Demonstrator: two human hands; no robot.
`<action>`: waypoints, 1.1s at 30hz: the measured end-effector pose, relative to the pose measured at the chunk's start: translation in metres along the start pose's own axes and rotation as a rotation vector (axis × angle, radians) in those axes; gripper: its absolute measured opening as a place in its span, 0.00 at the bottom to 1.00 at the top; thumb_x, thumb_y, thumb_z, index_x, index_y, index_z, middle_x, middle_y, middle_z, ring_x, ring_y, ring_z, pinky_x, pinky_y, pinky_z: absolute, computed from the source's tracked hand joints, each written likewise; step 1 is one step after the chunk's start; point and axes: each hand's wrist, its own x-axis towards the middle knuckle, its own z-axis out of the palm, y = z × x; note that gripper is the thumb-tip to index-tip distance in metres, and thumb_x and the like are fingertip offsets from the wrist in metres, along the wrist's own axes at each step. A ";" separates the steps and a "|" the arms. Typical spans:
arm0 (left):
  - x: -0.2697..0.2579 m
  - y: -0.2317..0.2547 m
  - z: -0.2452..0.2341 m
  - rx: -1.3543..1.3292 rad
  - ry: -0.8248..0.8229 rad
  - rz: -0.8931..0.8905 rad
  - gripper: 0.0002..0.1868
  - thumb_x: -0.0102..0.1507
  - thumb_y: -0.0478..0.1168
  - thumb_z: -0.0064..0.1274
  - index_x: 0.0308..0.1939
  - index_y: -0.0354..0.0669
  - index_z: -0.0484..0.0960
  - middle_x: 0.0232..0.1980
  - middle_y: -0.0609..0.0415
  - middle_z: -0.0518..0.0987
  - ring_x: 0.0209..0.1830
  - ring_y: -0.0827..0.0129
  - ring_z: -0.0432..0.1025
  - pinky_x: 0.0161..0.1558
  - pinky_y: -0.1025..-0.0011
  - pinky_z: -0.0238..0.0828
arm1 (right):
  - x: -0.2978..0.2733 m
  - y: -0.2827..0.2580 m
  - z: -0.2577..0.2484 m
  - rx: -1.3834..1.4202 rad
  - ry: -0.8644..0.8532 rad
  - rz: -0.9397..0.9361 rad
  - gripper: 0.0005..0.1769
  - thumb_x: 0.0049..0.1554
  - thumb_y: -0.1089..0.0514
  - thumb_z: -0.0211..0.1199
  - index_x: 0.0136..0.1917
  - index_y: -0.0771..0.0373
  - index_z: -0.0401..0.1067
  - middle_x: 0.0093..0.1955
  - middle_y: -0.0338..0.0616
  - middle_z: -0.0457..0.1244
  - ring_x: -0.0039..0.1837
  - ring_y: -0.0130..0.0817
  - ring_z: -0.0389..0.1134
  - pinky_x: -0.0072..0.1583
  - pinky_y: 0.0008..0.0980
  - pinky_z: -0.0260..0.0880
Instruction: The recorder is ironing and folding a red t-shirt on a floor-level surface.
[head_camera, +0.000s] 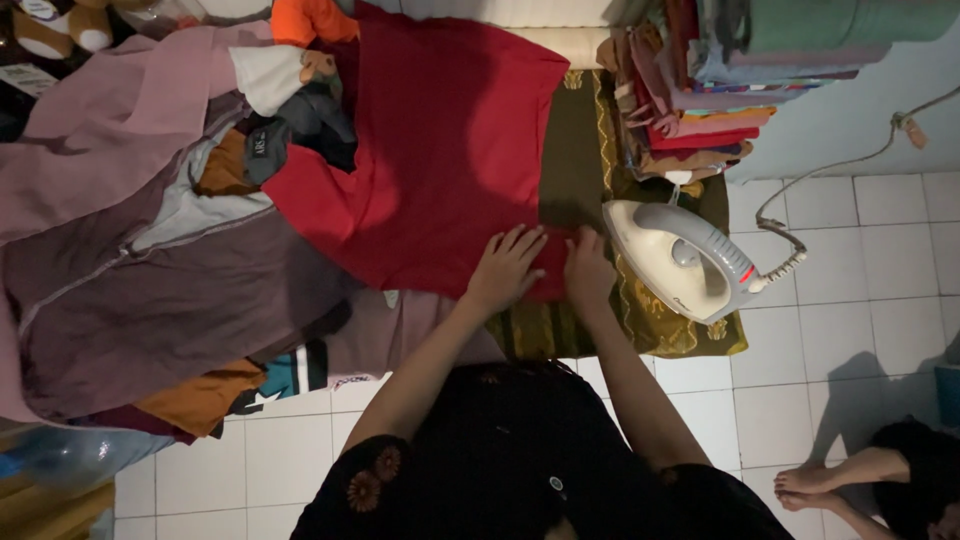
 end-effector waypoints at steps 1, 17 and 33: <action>-0.001 0.001 -0.002 -0.001 -0.001 -0.001 0.34 0.70 0.55 0.47 0.75 0.40 0.65 0.79 0.49 0.61 0.77 0.51 0.55 0.72 0.47 0.53 | -0.005 -0.003 -0.006 0.000 -0.002 0.000 0.19 0.66 0.51 0.59 0.65 0.62 0.64 0.60 0.59 0.65 0.47 0.61 0.71 0.47 0.54 0.71; -0.003 0.002 0.008 0.054 -0.093 0.057 0.46 0.66 0.66 0.50 0.77 0.37 0.61 0.82 0.49 0.55 0.83 0.50 0.48 0.77 0.44 0.46 | -0.077 0.016 -0.017 0.178 0.211 -0.061 0.25 0.57 0.50 0.68 0.59 0.69 0.68 0.58 0.63 0.62 0.61 0.61 0.62 0.62 0.53 0.61; -0.002 0.009 -0.011 0.049 -0.057 0.057 0.45 0.61 0.64 0.57 0.74 0.42 0.65 0.78 0.50 0.60 0.81 0.48 0.45 0.75 0.35 0.38 | -0.053 0.004 -0.008 0.172 0.116 -0.470 0.28 0.60 0.67 0.57 0.73 0.62 0.64 0.74 0.50 0.62 0.75 0.48 0.63 0.74 0.46 0.64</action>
